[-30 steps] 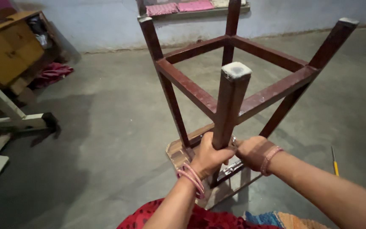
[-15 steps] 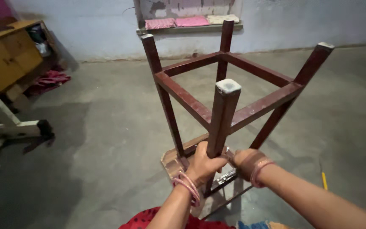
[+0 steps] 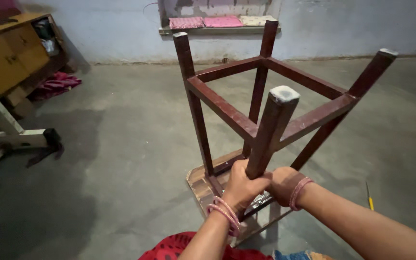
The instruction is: The person assembles a small wooden stool by tightening the legs to the seat frame using a screwdriver, then places the seat on top and checks stability.
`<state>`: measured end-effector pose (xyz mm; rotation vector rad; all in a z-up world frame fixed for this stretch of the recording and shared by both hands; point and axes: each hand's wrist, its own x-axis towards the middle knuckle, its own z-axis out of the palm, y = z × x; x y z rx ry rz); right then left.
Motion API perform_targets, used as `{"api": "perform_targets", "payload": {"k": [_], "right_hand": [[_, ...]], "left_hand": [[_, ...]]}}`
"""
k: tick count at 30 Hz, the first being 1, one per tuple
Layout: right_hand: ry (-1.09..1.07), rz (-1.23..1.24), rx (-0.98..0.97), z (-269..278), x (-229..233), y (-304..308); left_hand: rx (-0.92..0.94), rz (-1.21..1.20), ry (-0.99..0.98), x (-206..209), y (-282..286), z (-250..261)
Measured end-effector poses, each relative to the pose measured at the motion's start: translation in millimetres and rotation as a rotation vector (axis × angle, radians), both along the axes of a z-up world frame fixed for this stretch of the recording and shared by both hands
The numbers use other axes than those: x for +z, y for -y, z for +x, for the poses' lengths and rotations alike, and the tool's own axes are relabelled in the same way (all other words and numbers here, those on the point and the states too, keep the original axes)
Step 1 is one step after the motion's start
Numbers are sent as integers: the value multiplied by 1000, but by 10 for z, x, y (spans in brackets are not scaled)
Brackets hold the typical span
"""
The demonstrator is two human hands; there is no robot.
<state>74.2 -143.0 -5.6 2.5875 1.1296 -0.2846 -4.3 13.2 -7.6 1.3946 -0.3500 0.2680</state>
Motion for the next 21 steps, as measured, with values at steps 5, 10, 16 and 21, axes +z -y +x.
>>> {"api": "perform_targets", "payload": {"k": [5, 10, 16, 21], "right_hand": [[-26, 203, -15, 82, -23, -145], [-41, 565, 9, 152, -196, -258], [-165, 402, -361, 104, -24, -269], [4, -41, -335, -172, 199, 5]], "left_hand": [[-21, 13, -20, 9, -16, 27], [-67, -18, 10, -22, -34, 59], [-64, -17, -25, 42, -32, 26], [98, 91, 17, 149, -8, -111]]}}
